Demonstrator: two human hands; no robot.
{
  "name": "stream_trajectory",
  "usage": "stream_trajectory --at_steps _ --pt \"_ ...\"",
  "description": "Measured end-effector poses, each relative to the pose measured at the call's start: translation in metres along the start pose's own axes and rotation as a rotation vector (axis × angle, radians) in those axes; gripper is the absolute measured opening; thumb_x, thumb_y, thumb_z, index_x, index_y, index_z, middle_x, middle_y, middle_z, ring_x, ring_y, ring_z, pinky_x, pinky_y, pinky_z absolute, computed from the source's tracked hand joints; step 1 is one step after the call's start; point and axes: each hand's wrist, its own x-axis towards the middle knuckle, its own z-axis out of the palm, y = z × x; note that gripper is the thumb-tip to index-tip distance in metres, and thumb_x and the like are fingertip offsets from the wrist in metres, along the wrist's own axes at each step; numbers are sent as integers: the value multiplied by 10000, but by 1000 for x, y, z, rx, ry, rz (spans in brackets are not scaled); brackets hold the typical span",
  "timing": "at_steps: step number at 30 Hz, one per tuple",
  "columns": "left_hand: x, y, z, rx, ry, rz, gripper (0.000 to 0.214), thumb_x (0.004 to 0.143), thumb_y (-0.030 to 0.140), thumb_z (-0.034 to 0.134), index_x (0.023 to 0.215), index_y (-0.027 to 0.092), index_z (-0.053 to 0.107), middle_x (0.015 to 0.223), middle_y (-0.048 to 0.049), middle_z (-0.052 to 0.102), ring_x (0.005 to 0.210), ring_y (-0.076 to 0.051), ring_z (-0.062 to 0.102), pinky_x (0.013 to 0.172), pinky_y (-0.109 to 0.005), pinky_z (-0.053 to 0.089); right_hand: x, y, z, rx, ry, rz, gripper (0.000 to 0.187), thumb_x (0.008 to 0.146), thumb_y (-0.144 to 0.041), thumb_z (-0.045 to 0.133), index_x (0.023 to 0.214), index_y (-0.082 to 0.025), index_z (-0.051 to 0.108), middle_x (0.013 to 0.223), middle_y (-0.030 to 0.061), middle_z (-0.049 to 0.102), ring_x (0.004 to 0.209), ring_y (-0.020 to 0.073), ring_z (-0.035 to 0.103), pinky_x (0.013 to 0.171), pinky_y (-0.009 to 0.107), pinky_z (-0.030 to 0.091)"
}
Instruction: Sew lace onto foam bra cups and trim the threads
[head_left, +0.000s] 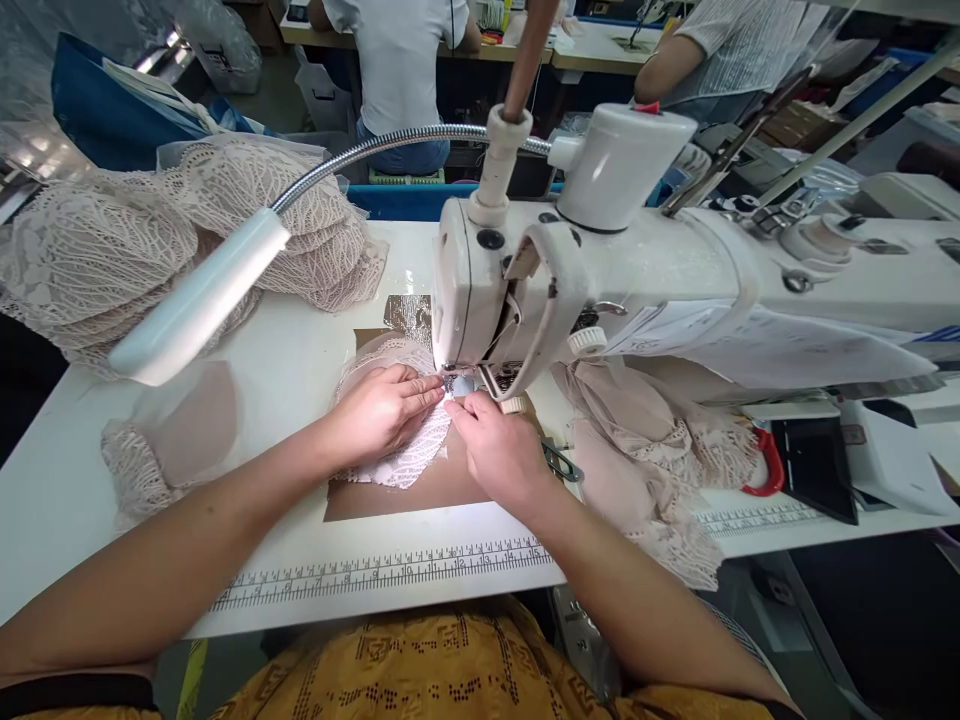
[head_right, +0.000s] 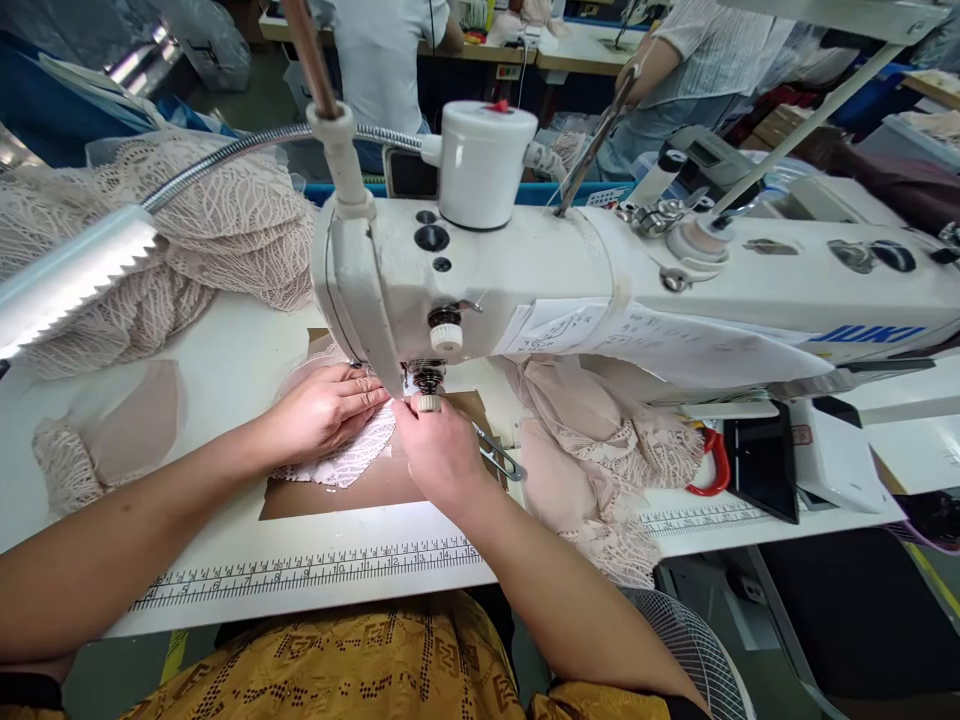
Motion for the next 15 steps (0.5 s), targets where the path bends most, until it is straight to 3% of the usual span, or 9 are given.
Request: stream_trajectory --at_steps 5,15 --pt "0 0 0 38 21 7 306 962 230 482 1142 88 685 1171 -137 697 898 -252 616 735 -410 540 0 1 1 3 -22 4 402 923 -104 399 1251 -209 606 1036 81 659 806 191 574 555 303 307" --pt "2 -7 -2 0 23 -5 310 965 243 479 1171 126 678 1186 -106 696 871 -231 599 725 -378 516 2 2 4 -25 -71 9 457 930 -110 402 1346 -235 544 1048 79 639 820 204 588 561 302 337"
